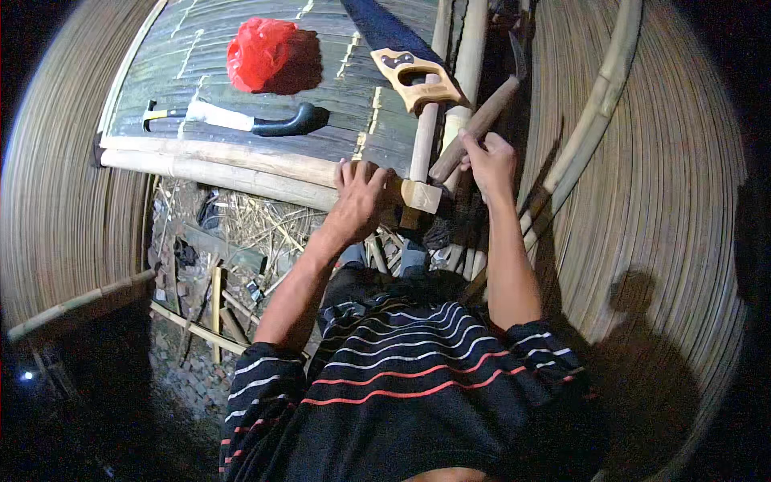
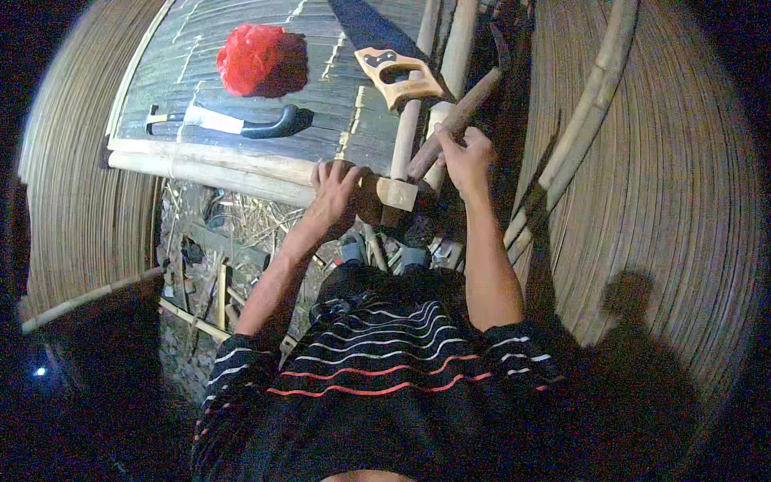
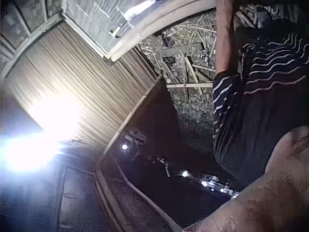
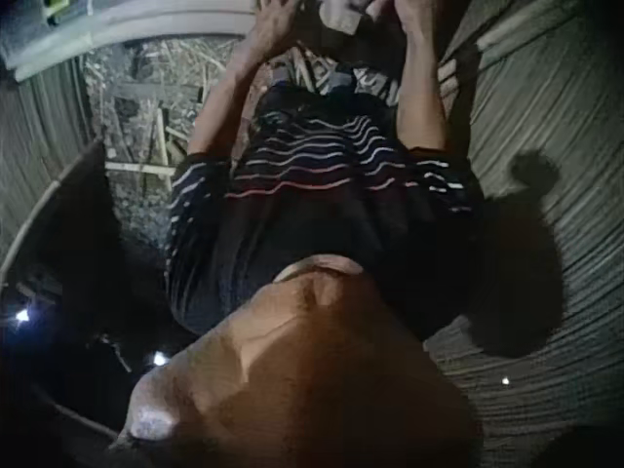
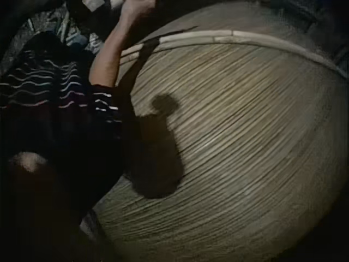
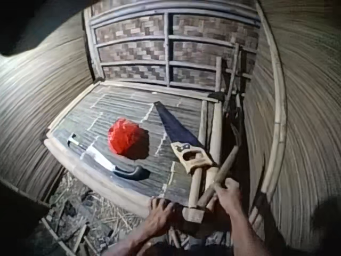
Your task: Fitting and securing bamboo poles to a frame using a hammer, machete, and saw.
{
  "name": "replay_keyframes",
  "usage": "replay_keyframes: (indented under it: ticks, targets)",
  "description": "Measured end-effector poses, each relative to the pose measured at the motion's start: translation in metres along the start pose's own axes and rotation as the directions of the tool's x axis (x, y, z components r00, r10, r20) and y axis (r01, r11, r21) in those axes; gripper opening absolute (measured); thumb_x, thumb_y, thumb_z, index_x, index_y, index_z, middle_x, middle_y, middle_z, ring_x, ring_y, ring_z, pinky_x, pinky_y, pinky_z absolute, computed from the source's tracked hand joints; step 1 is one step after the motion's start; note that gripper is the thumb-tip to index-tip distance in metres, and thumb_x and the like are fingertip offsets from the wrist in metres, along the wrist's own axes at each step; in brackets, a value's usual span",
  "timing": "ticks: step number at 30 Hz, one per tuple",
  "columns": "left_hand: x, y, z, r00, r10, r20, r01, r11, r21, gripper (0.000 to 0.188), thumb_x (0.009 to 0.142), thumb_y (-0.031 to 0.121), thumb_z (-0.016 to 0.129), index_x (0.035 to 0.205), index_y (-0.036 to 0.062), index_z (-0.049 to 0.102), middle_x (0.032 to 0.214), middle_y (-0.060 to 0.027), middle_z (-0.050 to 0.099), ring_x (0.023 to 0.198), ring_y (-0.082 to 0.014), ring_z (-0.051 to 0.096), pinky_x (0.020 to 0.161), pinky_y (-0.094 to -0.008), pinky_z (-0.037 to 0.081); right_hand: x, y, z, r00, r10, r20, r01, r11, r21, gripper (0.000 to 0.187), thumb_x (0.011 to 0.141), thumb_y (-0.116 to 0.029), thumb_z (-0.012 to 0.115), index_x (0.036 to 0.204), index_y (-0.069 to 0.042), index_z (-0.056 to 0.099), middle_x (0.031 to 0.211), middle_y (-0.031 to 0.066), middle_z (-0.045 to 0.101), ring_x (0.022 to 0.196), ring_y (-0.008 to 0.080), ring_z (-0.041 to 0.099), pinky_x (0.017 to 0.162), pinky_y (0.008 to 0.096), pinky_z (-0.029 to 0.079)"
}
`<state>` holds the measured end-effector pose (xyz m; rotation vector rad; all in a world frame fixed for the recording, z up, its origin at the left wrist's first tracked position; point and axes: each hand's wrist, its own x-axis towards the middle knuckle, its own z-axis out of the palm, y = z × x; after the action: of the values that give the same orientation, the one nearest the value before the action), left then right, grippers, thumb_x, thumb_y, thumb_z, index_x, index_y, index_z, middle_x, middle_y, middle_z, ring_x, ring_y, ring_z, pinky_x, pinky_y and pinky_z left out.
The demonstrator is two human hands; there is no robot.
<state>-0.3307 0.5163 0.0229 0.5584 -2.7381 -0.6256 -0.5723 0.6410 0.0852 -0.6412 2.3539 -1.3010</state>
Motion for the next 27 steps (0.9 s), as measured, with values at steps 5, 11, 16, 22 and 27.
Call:
replay_keyframes:
  ticks: [5,11,16,22,27]
  targets:
    - [0.005,0.014,-0.016,0.996,-0.028,0.079,0.03,0.999,-0.022,0.06,0.082,0.011,0.068,0.139,0.0114,0.051,0.13,-0.0227,0.048,0.123,-0.0488,0.041,0.114,-0.0623,0.025,-0.001,0.018,0.02,0.985,0.05,0.165,-0.104,0.936,0.335,0.029,0.09,-0.02,0.08,0.095,0.003,0.065,0.082,0.011,0.071,0.065,0.0148,0.067,0.056,0.0305,0.054]
    - [0.0,-0.01,0.018,1.0,-0.028,-0.007,0.029,0.998,0.052,0.06,0.084,0.014,0.067,0.142,0.0114,0.05,0.136,-0.0235,0.047,0.129,-0.0531,0.037,0.115,-0.0647,0.025,-0.026,0.029,0.031,0.903,0.288,0.32,-0.39,0.862,0.325,0.037,0.085,-0.031,0.084,0.08,0.0,0.065,0.077,0.0089,0.066,0.065,0.0173,0.066,0.058,0.0326,0.051]
    - [0.008,-0.004,0.01,1.0,-0.012,0.012,0.012,1.0,-0.008,0.052,0.084,0.031,0.074,0.131,0.0155,0.059,0.127,-0.0174,0.051,0.121,-0.0433,0.043,0.109,-0.0562,0.029,-0.019,0.036,0.037,0.92,0.297,0.257,-0.327,0.941,0.083,0.047,0.082,-0.039,0.083,0.087,0.006,0.07,0.081,0.0109,0.071,0.069,0.0212,0.066,0.064,0.0376,0.051]
    - [0.024,0.01,-0.003,0.99,-0.12,0.071,0.12,0.993,-0.005,0.049,0.097,0.054,0.058,0.123,0.0132,0.066,0.123,-0.0168,0.059,0.119,-0.039,0.049,0.11,-0.0542,0.031,-0.009,0.018,0.022,0.863,0.288,0.415,-0.232,0.956,-0.181,0.054,0.082,-0.048,0.083,0.091,0.003,0.07,0.08,0.0131,0.07,0.073,0.025,0.067,0.067,0.041,0.052]
    - [0.029,0.028,0.017,0.979,-0.202,0.024,0.195,0.966,0.171,0.047,0.099,0.057,0.053,0.111,0.0168,0.073,0.115,-0.0127,0.066,0.116,-0.034,0.055,0.109,-0.0568,0.031,0.009,-0.014,0.033,0.977,-0.19,-0.1,0.137,0.909,-0.393,0.053,0.079,-0.049,0.084,0.1,-0.002,0.07,0.093,0.0186,0.075,0.087,0.0384,0.072,0.076,0.0476,0.055]
